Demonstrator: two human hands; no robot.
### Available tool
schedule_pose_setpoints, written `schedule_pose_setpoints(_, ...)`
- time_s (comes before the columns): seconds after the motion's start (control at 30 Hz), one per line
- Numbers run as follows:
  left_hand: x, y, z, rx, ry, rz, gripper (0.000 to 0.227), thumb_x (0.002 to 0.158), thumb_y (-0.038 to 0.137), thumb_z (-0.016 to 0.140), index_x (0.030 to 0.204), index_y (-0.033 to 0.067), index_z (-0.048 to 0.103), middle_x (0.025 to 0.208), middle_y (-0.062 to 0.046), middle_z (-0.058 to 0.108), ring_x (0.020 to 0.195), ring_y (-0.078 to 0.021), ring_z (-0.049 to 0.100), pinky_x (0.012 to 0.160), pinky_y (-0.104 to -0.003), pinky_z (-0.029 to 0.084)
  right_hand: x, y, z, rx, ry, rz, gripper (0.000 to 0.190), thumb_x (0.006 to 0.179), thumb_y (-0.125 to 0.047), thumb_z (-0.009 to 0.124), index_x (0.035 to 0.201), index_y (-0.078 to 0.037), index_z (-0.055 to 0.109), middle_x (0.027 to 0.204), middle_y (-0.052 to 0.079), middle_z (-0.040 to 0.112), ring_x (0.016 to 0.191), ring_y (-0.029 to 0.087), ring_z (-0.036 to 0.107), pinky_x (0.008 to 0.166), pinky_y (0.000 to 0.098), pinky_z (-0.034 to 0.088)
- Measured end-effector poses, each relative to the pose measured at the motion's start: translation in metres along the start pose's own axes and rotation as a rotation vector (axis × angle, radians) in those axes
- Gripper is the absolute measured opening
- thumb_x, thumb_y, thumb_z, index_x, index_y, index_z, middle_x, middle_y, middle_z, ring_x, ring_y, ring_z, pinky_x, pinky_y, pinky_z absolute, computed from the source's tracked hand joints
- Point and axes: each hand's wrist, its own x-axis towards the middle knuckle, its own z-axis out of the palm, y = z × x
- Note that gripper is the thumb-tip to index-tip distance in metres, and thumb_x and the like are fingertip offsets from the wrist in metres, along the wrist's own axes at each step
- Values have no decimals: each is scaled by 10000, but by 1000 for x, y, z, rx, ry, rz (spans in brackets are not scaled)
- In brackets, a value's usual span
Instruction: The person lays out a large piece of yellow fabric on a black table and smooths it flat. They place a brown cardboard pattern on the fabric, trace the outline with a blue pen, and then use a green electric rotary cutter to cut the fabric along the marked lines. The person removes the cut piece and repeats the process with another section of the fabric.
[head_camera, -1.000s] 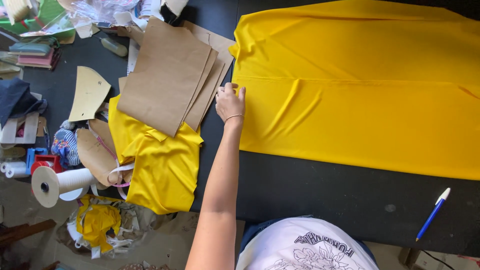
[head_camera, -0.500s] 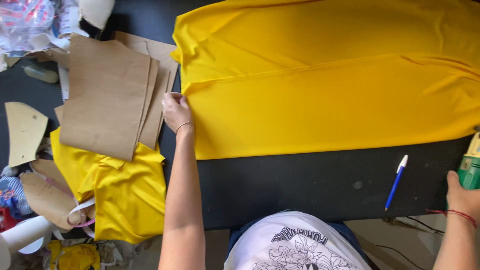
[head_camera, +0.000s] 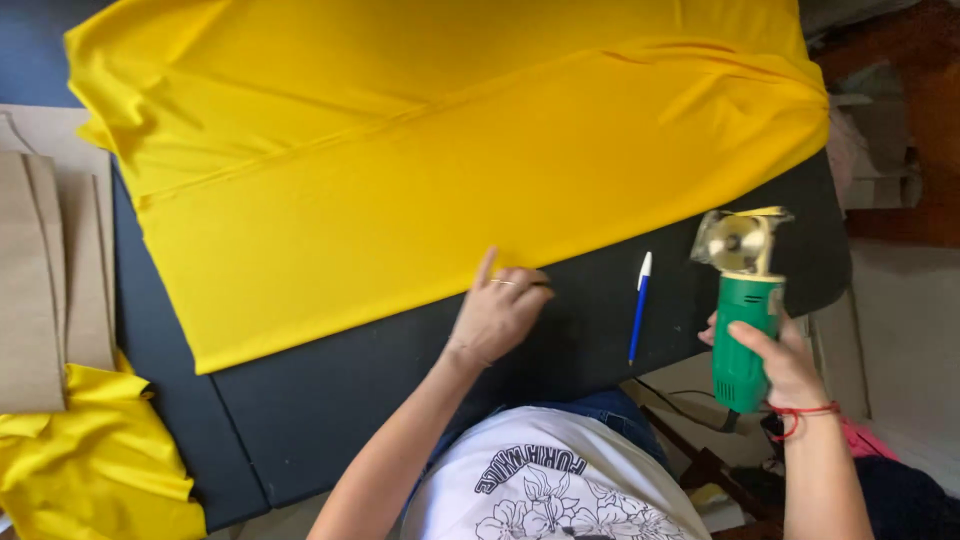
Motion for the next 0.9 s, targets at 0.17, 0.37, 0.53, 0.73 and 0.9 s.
schedule_pose_setpoints(0.17,67,35,71,110,2,55,299,853,211,478,1146,157,510,1192,6,453,1142,-160,428,1031,-521,194,-8,-45,28,-440,179,272,410,685,-110,603,1067,-43,472,869,187,589,731,314,572,613,424,442)
schedule_pose_setpoints(0.37,101,39,92,306,-50,-42,469,860,428,471,1260,186,434,1370,-18,296,1296,-179,230,1032,-539,178,6,-64,31,-690,165,247,423,647,-159,612,1045,-86,489,768,136,647,675,262,624,661,354,450)
schedule_pose_setpoints(0.53,103,39,87,272,-46,-31,380,889,358,466,1243,224,440,1368,-49,301,1287,-208,277,1043,-490,204,19,-77,29,-899,113,272,436,637,-281,598,1037,-126,520,820,105,660,778,277,609,687,372,433)
schedule_pose_setpoints(0.73,102,38,89,247,-1,-46,335,883,338,483,1207,254,481,1349,-34,338,1276,-190,298,1050,-460,188,28,-75,28,-879,109,245,413,630,-273,620,1006,-124,538,748,108,670,759,262,616,715,357,421)
schedule_pose_setpoints(0.9,102,37,87,224,-7,-40,316,898,321,476,1207,254,481,1362,-43,312,1285,-205,282,1061,-458,173,34,-79,33,-845,101,236,403,663,-312,607,1012,-127,524,736,96,667,727,252,624,684,355,427)
